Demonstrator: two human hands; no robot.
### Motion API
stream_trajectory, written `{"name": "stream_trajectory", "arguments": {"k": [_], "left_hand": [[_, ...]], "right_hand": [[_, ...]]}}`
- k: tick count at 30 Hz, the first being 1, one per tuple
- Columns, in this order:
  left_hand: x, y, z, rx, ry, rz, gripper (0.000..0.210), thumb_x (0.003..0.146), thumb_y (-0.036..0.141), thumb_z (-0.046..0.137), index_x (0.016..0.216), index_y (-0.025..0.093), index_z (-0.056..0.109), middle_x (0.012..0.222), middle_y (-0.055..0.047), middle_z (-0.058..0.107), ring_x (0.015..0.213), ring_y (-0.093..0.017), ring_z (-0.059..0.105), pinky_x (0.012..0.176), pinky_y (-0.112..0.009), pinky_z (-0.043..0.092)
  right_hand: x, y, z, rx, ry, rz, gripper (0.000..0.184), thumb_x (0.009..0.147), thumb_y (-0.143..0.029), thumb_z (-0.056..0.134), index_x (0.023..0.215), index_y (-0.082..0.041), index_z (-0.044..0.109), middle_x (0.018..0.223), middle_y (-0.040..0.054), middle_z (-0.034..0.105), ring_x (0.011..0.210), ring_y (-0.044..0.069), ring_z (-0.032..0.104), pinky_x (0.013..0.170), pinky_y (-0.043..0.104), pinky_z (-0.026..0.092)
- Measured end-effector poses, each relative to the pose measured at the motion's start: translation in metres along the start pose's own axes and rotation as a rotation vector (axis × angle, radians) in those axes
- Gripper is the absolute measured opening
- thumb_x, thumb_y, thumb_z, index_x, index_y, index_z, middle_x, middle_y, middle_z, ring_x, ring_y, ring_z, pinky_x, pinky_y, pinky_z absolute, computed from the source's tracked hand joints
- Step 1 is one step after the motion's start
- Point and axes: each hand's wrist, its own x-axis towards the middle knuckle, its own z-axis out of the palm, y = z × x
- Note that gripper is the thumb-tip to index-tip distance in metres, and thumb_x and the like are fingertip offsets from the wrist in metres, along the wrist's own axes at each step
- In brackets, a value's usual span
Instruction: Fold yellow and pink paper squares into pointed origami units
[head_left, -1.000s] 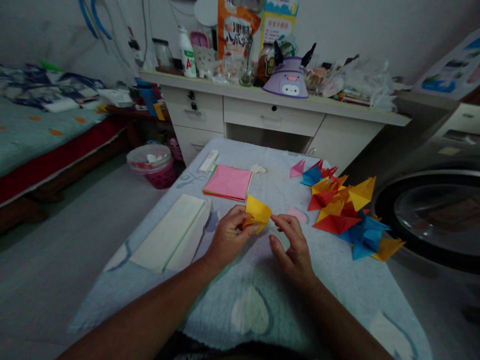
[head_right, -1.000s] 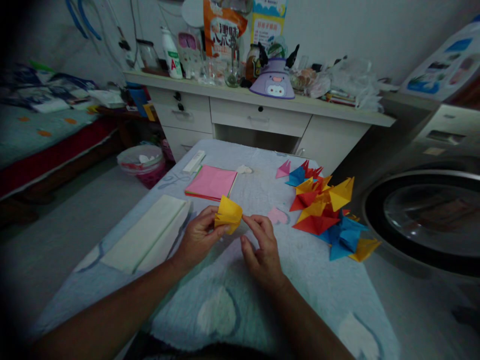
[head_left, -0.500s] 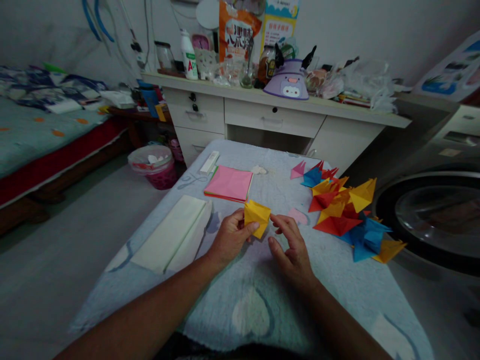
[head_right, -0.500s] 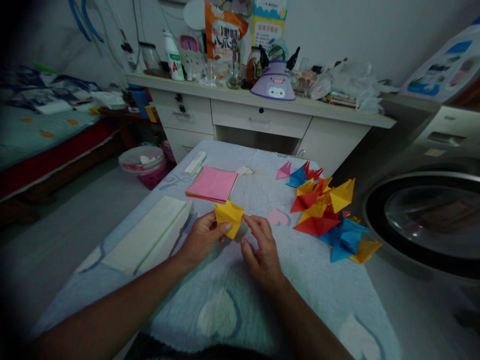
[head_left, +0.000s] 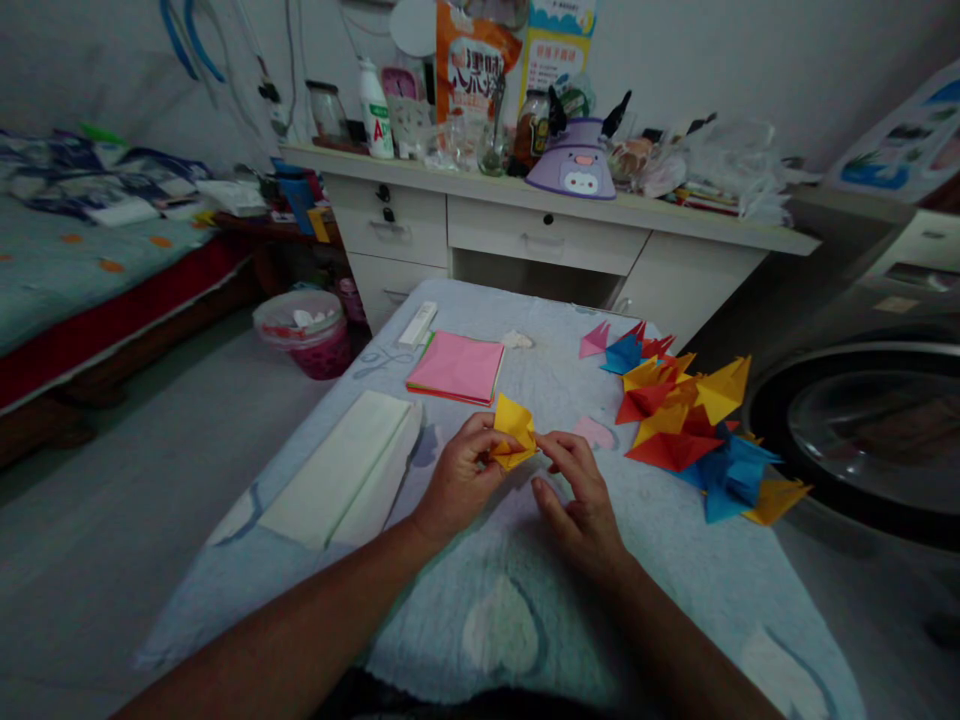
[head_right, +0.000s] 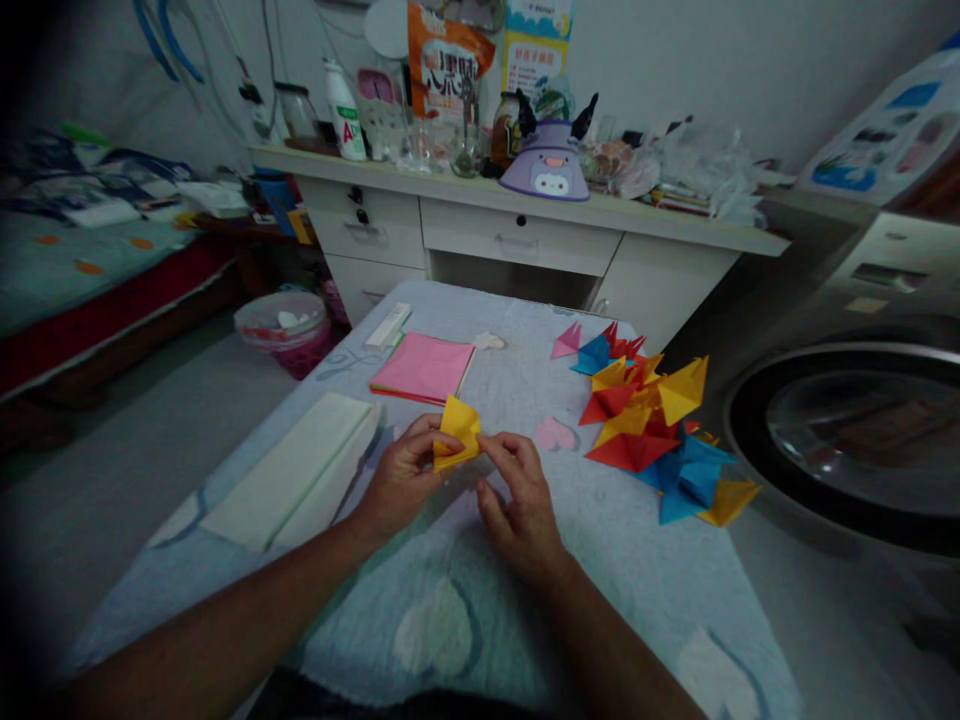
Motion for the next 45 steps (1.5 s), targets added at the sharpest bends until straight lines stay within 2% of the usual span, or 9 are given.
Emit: {"name": "stream_trajectory", "arguments": {"k": [11, 18, 21, 27, 30, 32, 39, 43, 45], "left_hand": [[-0.0016, 0.0055, -0.0005, 0.117, -0.039, 0.055, 0.009, 0.079, 0.011, 0.064, 0.084, 0.019, 0.065, 0.100, -0.005, 0.057, 0.094, -0.016, 0.059, 0.077, -0.025, 0.048], [-0.0064, -0.0014, 0.0004, 0.129, -0.012, 0.019, 0.030, 0.077, 0.016, 0.068, 0.104, 0.021, 0.057, 0.102, -0.003, 0.060, 0.087, -0.015, 0.060, 0.073, -0.024, 0.047], [-0.0054, 0.0019, 0.0002, 0.162, -0.037, 0.065, 0.024, 0.077, 0.016, 0.068, 0.100, 0.021, 0.061, 0.106, -0.005, 0.060, 0.094, -0.017, 0.060, 0.076, -0.026, 0.048], [-0.0037, 0.0070, -0.0009, 0.232, -0.110, 0.060, 0.006, 0.080, 0.016, 0.064, 0.085, 0.018, 0.067, 0.082, -0.001, 0.060, 0.076, -0.013, 0.058, 0.069, -0.024, 0.046], [-0.0049, 0.0057, -0.0003, 0.247, -0.113, 0.032, 0.009, 0.079, 0.015, 0.063, 0.088, 0.018, 0.066, 0.081, -0.001, 0.063, 0.075, -0.013, 0.059, 0.070, -0.025, 0.046], [-0.0063, 0.0045, 0.0011, 0.257, -0.118, -0.003, 0.012, 0.079, 0.015, 0.064, 0.090, 0.019, 0.064, 0.084, -0.001, 0.066, 0.077, -0.014, 0.061, 0.072, -0.026, 0.047], [-0.0078, 0.0029, 0.0056, 0.105, -0.137, -0.170, 0.050, 0.079, 0.020, 0.065, 0.124, 0.023, 0.045, 0.078, 0.004, 0.062, 0.069, -0.011, 0.059, 0.066, -0.021, 0.044], [-0.0044, 0.0024, 0.0033, 0.079, -0.240, -0.262, 0.019, 0.082, 0.034, 0.064, 0.090, 0.017, 0.062, 0.073, 0.003, 0.058, 0.066, -0.011, 0.053, 0.059, -0.021, 0.038], [-0.0038, 0.0021, 0.0023, 0.099, -0.276, -0.285, 0.022, 0.083, 0.036, 0.062, 0.078, 0.015, 0.064, 0.067, 0.004, 0.054, 0.061, -0.010, 0.048, 0.055, -0.020, 0.034]], "right_hand": [[-0.0002, 0.0030, 0.0000, 0.024, 0.042, -0.024, 0.043, 0.089, -0.017, 0.052, 0.130, -0.033, 0.055, 0.116, 0.0077, 0.049, 0.109, 0.022, 0.052, 0.086, 0.041, 0.051], [0.0015, 0.0037, -0.0010, 0.044, 0.077, -0.017, 0.024, 0.089, -0.018, 0.056, 0.108, -0.028, 0.065, 0.113, 0.0071, 0.050, 0.099, 0.019, 0.056, 0.082, 0.037, 0.051], [0.0034, 0.0016, -0.0022, 0.073, 0.066, -0.002, 0.021, 0.089, -0.019, 0.055, 0.105, -0.027, 0.066, 0.110, 0.0069, 0.051, 0.100, 0.020, 0.056, 0.085, 0.037, 0.050], [0.0041, 0.0007, 0.0000, 0.226, 0.071, 0.135, 0.009, 0.089, -0.023, 0.057, 0.098, -0.024, 0.060, 0.092, 0.0024, 0.058, 0.084, 0.015, 0.058, 0.075, 0.030, 0.049], [0.0033, 0.0026, 0.0032, 0.342, 0.105, 0.252, 0.025, 0.085, -0.029, 0.063, 0.107, -0.024, 0.054, 0.088, 0.0009, 0.060, 0.077, 0.014, 0.058, 0.068, 0.026, 0.049], [0.0030, 0.0043, 0.0044, 0.402, 0.089, 0.295, 0.033, 0.082, -0.033, 0.066, 0.111, -0.024, 0.053, 0.088, 0.0013, 0.060, 0.077, 0.014, 0.058, 0.068, 0.026, 0.049], [0.0027, 0.0088, 0.0035, 0.455, 0.027, 0.377, 0.017, 0.084, -0.037, 0.063, 0.084, -0.020, 0.059, 0.077, -0.0005, 0.056, 0.071, 0.013, 0.053, 0.066, 0.026, 0.046], [0.0038, 0.0070, 0.0037, 0.512, 0.032, 0.405, 0.020, 0.083, -0.040, 0.064, 0.085, -0.021, 0.058, 0.077, -0.0006, 0.055, 0.070, 0.013, 0.052, 0.065, 0.026, 0.045], [0.0046, 0.0049, 0.0031, 0.550, 0.042, 0.418, 0.022, 0.082, -0.041, 0.066, 0.088, -0.022, 0.058, 0.077, -0.0008, 0.056, 0.070, 0.014, 0.053, 0.065, 0.026, 0.045]]}}
